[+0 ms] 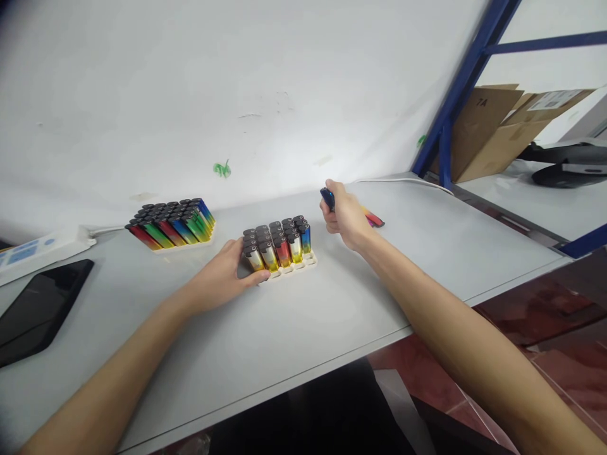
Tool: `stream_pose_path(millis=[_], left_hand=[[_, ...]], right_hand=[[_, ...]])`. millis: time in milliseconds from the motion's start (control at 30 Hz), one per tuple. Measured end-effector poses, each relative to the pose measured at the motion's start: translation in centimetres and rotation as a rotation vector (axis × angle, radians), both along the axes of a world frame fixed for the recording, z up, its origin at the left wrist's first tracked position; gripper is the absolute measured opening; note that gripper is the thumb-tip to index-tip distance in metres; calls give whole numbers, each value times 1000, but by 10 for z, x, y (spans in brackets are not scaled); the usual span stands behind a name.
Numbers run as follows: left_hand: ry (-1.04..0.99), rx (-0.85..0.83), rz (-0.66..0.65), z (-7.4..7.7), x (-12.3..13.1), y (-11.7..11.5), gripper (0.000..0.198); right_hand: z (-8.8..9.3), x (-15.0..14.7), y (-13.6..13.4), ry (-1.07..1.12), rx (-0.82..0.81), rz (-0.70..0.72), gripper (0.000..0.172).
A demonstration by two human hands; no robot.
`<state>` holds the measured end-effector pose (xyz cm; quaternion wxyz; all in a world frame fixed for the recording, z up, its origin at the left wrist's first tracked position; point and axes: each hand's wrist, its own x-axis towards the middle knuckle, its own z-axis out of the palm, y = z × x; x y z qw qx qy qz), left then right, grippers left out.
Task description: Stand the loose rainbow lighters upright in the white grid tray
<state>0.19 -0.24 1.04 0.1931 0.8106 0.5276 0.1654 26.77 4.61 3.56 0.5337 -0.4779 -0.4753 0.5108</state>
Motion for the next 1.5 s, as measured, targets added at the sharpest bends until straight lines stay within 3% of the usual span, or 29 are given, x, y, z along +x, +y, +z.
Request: stream_pose_path(millis=[133,300,467,633,1300,1433,1500], left_hand=[[-8,-1,5,0,0,-1,53],[-6,-17,11,2,0,-1,53],[-1,-6,0,0,0,0,57],[-16,-4,-9,0,0,0,58],[-33,-10,7,1,1,-1,55],[-52,-5,5,0,0,0,56],[-52,0,4,-1,0,0,57]], right_hand=[[0,2,-1,-40,109,34,55],[2,11,0,-184,227,152,38],[5,21,-3,-272,160,332,42],[11,21,-10,-394,200,447,28],[17,24,-15,-417,160,578,22],[19,22,-16,-416,180,533,23],[19,22,-13,-428,190,409,21]])
